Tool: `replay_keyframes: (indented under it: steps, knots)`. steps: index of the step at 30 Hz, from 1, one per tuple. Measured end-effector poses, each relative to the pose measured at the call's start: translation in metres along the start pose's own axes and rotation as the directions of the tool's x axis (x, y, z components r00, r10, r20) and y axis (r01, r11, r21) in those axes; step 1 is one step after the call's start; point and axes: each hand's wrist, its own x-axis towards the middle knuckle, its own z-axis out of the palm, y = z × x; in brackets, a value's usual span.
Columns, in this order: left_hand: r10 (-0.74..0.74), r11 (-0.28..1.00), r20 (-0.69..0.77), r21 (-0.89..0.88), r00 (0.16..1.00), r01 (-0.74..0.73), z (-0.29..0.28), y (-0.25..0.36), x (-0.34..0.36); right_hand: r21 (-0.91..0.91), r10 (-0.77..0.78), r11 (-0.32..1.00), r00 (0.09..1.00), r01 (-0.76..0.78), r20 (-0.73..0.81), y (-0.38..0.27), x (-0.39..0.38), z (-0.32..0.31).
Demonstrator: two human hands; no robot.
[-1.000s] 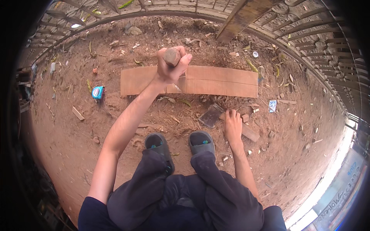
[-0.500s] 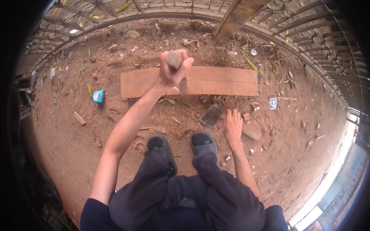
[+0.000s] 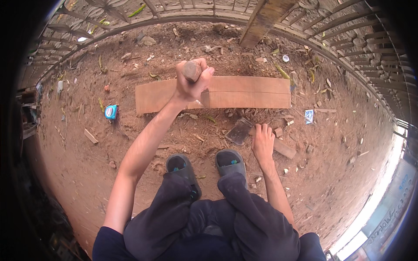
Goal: The person shapes a piece of wood by striking it with a hatchet while holding the wood upright on a support board.
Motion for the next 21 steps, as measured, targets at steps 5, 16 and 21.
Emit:
replay_keyframes:
  steps: [5,16,21]
  knots:
    - [-0.087,0.99,-0.102,-0.121,0.991,0.074,0.0006,-0.0021,0.0012,-0.018,-0.003,1.0,1.0,0.003,0.004,0.0005,0.0004,0.0006]
    - [0.0,1.0,0.017,0.029,1.0,-0.001,0.0049,-0.0062,0.0038,-0.035,-0.021,0.999,1.0,0.021,-0.011,0.0027,-0.0001,0.0029]
    - [0.005,0.996,0.012,0.085,1.0,-0.006,0.0054,-0.0072,0.0053,-0.037,-0.012,0.999,1.0,0.012,0.002,-0.0004,0.0012,0.0038]
